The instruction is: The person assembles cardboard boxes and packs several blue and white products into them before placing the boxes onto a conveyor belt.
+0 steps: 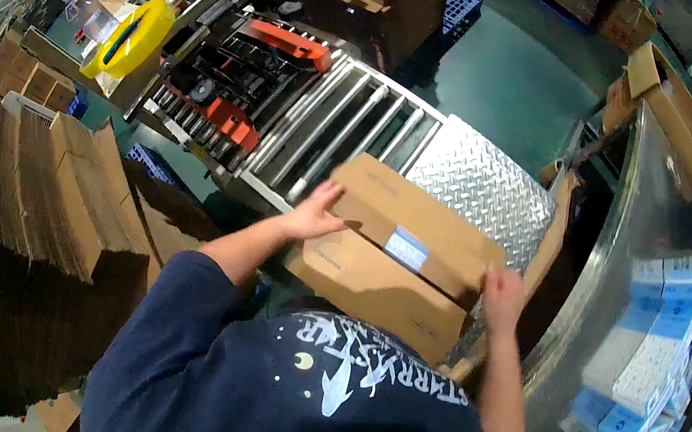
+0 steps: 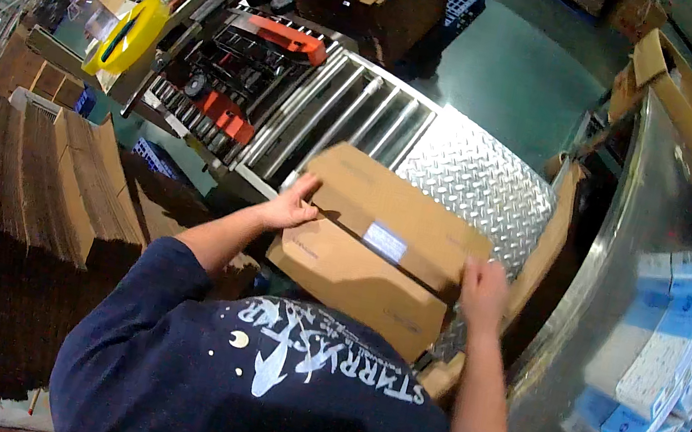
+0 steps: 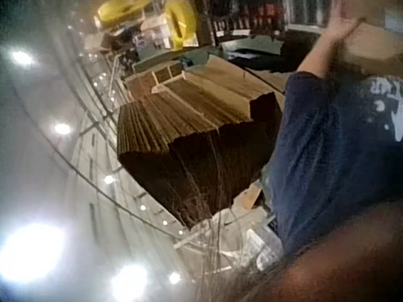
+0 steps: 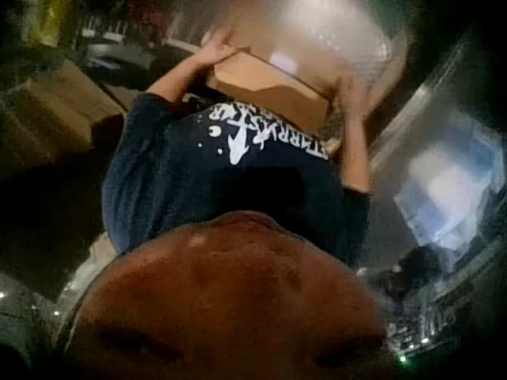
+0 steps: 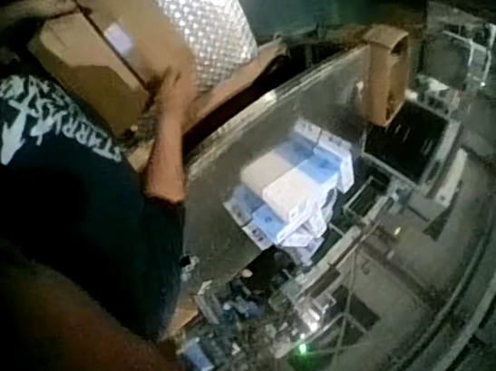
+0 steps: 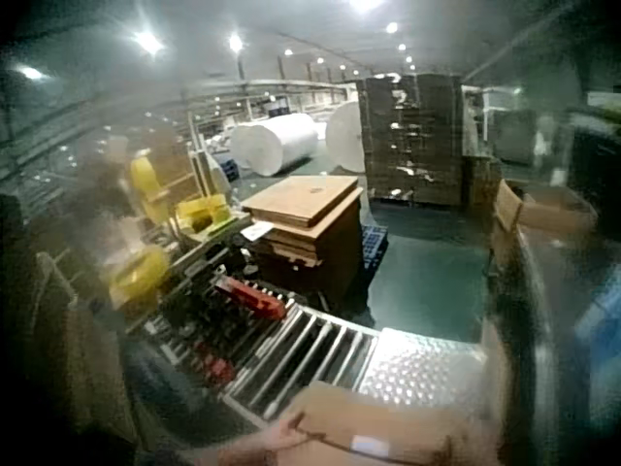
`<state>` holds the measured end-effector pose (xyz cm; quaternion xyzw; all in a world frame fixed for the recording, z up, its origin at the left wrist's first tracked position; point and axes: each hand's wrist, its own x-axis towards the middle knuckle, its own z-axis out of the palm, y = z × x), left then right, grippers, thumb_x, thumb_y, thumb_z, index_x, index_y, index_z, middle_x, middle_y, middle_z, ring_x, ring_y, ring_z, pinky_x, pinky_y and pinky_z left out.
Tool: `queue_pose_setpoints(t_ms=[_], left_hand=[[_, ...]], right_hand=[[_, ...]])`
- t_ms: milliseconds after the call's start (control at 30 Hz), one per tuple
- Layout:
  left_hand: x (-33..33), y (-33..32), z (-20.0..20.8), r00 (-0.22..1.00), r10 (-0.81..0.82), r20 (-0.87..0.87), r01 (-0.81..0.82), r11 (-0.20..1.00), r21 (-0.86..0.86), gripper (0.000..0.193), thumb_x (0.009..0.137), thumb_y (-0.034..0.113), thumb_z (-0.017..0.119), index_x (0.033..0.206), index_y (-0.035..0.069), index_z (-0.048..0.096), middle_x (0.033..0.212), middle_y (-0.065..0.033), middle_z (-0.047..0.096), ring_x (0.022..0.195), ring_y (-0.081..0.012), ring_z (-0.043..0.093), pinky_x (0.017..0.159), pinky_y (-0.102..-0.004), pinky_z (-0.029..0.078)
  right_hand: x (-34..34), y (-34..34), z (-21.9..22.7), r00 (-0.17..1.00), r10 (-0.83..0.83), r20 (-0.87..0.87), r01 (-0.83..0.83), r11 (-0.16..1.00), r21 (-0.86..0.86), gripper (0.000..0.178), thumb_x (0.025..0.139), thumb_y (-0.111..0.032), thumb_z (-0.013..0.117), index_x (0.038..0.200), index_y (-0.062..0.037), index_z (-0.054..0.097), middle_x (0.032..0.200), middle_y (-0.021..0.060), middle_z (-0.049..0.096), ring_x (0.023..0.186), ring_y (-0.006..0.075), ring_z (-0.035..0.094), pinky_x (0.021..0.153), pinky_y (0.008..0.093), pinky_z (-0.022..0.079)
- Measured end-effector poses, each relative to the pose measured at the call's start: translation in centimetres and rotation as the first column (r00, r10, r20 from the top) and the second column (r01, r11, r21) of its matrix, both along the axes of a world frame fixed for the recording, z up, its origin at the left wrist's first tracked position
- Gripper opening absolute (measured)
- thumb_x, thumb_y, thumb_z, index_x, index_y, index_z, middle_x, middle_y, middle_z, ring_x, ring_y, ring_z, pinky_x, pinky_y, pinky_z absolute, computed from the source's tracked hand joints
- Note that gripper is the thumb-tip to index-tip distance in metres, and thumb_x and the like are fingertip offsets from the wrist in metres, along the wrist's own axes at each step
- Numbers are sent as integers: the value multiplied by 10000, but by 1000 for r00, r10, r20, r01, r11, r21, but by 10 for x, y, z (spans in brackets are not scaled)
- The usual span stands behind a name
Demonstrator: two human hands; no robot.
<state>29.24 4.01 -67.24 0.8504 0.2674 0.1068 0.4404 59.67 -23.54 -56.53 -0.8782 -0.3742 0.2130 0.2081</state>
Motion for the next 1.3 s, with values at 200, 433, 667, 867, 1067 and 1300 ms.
queue_pose_setpoints(t_ms=[200, 433, 667, 867, 1067, 1300], left_hand=[[115, 69, 38, 965, -68, 254, 165, 909, -382, 685, 848, 303, 541, 1379, 44, 194, 1241, -189, 456, 1140, -272, 451, 960, -332, 351], [96, 207, 83, 961, 104, -255, 117, 683, 721, 584, 815, 497, 473, 1311, 200, 388, 1399, -114, 290, 1267, -366, 283, 993, -600, 197], [4, 302, 83, 966, 81, -247, 109, 738, 666, 564, 793, 405, 521, 1231, 55, 462, 1331, -106, 406, 1270, -286, 315, 1037, -488, 219], [-32, 357, 85, 961, 200, -190, -19, 737, 675, 539, 788, 368, 533, 1207, 36, 473, 1313, -121, 421, 1249, -293, 339, 1013, -459, 270], [-17, 241, 94, 927, 231, -297, 25, 751, 660, 731, 718, 421, 598, 1289, 30, 363, 1368, -173, 307, 1290, -333, 258, 1024, -560, 200], [-52, 278, 71, 767, 577, -282, -254, 676, 691, 606, 767, 238, 592, 1323, 203, 352, 1396, -111, 288, 1299, -336, 233, 1017, -533, 227]], right_hand=[[-59, 11, -77, 227, -244, -943, 882, 462, 93, 574, 893, -198, 515, 1366, -110, 201, 1332, 99, 359, 1191, 244, 386, 967, 387, 348], [-104, 210, -74, 425, -261, -867, 814, 530, 240, 595, 885, -164, 531, 1355, -66, 179, 1321, 127, 362, 1172, 242, 401, 956, 366, 356], [-152, 428, -83, 792, -162, -588, 514, 697, 500, 662, 827, -119, 611, 1311, 7, 177, 1263, 168, 384, 1147, 248, 406, 966, 358, 332], [-180, 500, -65, 736, -91, -671, 554, 652, 519, 761, 764, -51, 661, 1322, 36, 150, 1259, 194, 384, 1139, 257, 419, 970, 351, 337], [-162, 530, -91, 866, -35, -499, 304, 829, 469, 616, 798, -194, 647, 1269, 28, 319, 1155, 180, 475, 1058, 241, 473, 913, 328, 379], [-153, 289, -213, 673, 494, -550, -537, 838, 96, 351, 823, -257, 571, 1082, -22, 534, 993, 158, 597, 929, 295, 567, 804, 378, 444]])
